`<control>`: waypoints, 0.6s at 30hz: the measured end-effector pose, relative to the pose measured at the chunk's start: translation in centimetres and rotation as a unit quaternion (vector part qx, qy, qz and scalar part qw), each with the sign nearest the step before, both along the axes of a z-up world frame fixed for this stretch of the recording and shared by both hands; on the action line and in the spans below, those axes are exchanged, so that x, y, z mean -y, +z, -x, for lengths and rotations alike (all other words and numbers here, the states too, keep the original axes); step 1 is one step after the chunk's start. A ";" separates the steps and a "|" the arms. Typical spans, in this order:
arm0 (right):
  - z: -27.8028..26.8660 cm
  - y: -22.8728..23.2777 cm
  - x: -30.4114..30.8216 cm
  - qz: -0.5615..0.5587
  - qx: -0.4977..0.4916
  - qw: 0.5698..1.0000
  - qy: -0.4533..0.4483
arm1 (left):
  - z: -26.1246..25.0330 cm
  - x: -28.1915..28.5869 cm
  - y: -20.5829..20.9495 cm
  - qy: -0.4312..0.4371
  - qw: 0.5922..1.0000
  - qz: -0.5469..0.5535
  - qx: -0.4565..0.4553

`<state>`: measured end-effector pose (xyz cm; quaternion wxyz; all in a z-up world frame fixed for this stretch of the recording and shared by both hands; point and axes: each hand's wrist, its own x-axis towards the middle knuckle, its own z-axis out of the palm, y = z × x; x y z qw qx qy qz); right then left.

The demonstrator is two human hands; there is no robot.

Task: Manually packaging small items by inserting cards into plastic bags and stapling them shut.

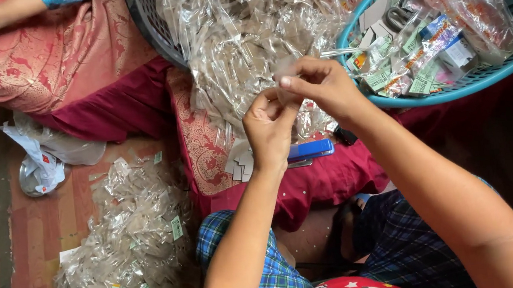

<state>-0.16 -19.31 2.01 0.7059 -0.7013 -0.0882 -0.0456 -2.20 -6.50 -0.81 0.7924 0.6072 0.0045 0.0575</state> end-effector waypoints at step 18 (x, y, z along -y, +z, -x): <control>1.4 3.5 -0.2 -0.065 -0.005 0.998 -0.002 | 0.7 -1.1 2.0 -0.008 0.997 -0.045 0.066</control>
